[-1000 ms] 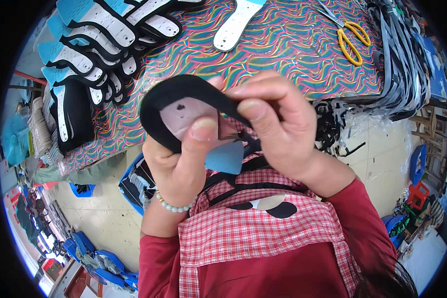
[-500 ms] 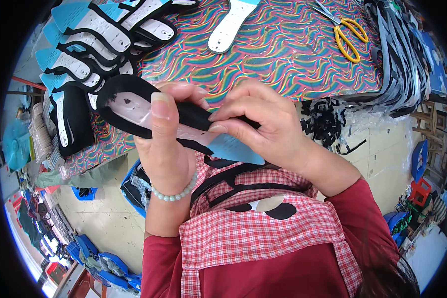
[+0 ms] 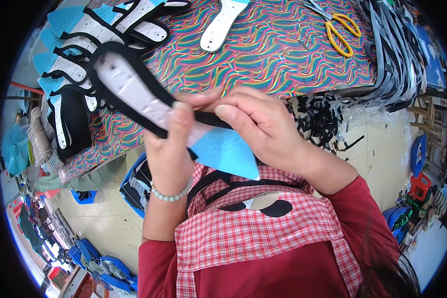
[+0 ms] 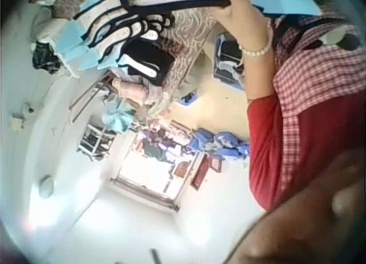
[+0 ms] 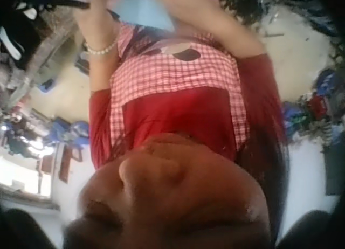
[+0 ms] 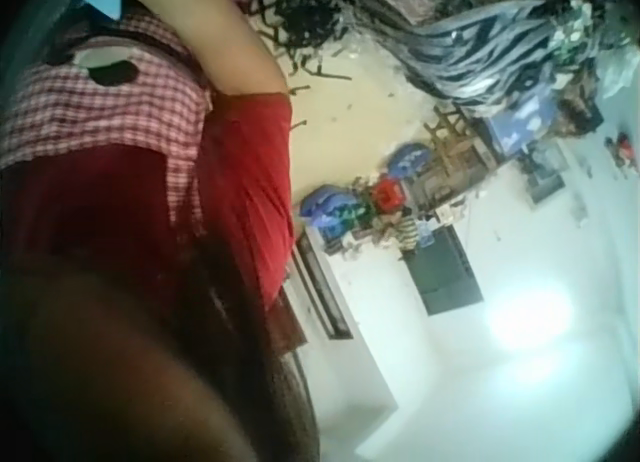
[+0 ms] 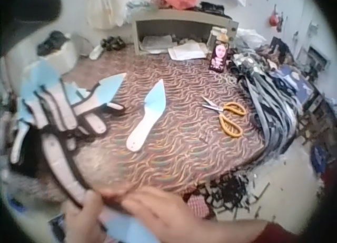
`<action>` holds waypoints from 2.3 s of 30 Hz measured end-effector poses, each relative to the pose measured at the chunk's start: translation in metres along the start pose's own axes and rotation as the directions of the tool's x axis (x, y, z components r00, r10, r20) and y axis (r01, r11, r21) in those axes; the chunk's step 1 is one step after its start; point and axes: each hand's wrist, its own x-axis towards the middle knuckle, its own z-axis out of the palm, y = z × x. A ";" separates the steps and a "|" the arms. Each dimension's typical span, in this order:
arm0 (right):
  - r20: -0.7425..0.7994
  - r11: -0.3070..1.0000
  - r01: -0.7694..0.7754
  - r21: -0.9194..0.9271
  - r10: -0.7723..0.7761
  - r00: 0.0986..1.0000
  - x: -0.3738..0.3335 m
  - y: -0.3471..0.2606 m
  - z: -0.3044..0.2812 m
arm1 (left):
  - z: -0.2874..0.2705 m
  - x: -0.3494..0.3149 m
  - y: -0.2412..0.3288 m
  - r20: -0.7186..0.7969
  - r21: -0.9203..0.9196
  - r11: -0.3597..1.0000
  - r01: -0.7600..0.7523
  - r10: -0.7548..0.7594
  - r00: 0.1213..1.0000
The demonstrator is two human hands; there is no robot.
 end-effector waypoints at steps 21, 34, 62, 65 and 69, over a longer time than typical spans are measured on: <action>0.339 0.969 -0.032 -0.244 0.116 0.934 -0.001 0.038 -0.066 | -0.076 0.015 0.027 0.313 0.185 0.815 0.550 -0.579 0.753; -0.242 0.660 -0.561 -0.500 0.515 0.822 0.007 0.100 -0.251 | -0.014 0.036 -0.007 0.169 -0.592 0.662 0.460 -0.456 0.874; 0.129 0.947 -0.096 -0.305 0.142 0.981 0.020 0.023 -0.072 | 0.008 0.026 -0.009 0.220 0.070 0.987 0.142 -0.154 0.963; 0.212 0.957 -0.063 -0.283 0.126 0.969 0.011 0.029 -0.037 | 0.008 0.033 -0.021 0.232 0.226 0.961 -0.161 0.107 0.967; 0.253 0.896 0.100 -0.433 0.014 0.967 -0.002 0.044 -0.027 | 0.015 0.048 0.036 0.127 -0.493 0.868 -0.056 0.135 0.983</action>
